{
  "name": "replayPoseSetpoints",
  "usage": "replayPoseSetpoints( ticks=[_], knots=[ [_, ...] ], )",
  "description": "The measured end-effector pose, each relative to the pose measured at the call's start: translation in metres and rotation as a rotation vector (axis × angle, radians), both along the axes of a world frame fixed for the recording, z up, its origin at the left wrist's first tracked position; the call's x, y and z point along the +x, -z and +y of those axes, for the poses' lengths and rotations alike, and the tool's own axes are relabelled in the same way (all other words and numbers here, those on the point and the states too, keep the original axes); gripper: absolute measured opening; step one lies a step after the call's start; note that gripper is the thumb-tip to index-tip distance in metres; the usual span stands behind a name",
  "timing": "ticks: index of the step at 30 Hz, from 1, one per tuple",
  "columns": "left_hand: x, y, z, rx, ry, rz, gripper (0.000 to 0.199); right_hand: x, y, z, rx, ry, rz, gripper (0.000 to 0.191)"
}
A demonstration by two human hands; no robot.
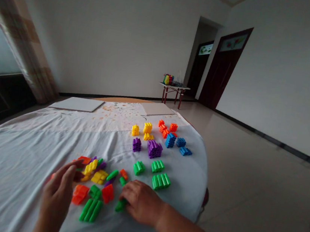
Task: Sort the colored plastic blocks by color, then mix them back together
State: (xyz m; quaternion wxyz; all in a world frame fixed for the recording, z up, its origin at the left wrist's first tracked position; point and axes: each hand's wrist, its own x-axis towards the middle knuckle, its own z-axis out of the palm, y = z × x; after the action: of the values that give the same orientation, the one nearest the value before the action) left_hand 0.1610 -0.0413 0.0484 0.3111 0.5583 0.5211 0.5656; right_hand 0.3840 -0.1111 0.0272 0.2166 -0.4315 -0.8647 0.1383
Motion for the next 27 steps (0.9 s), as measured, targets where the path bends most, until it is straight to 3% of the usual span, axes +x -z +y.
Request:
replayPoseSetpoints(
  ticks=[4, 9, 14, 17, 21, 27],
  knots=[
    [-0.021, -0.005, 0.006, -0.112, -0.016, 0.103, 0.044, 0.006, 0.006, -0.005, -0.038, 0.022, -0.024, 0.032],
    [-0.060, 0.010, 0.022, -0.252, -0.132, 0.394, 0.045, 0.001, 0.010, -0.010, -0.040, 0.183, -0.001, 0.042],
    [-0.077, 0.021, 0.037, -0.325, -0.158, 0.528, 0.045, -0.001, 0.012, -0.010, -0.059, 0.219, 0.014, 0.033],
    [-0.074, 0.024, 0.038, -0.271, -0.211, 0.559, 0.042, 0.017, 0.001, -0.006, -0.004, 0.233, 0.121, 0.037],
    [-0.068, 0.032, 0.032, -0.187, -0.336, 0.554, 0.039, 0.063, -0.022, 0.000, 0.052, 0.327, 0.208, 0.042],
    [-0.068, 0.037, 0.027, -0.092, -0.369, 0.574, 0.033, 0.107, -0.034, -0.002, -0.048, 0.389, 0.148, 0.042]
  ],
)
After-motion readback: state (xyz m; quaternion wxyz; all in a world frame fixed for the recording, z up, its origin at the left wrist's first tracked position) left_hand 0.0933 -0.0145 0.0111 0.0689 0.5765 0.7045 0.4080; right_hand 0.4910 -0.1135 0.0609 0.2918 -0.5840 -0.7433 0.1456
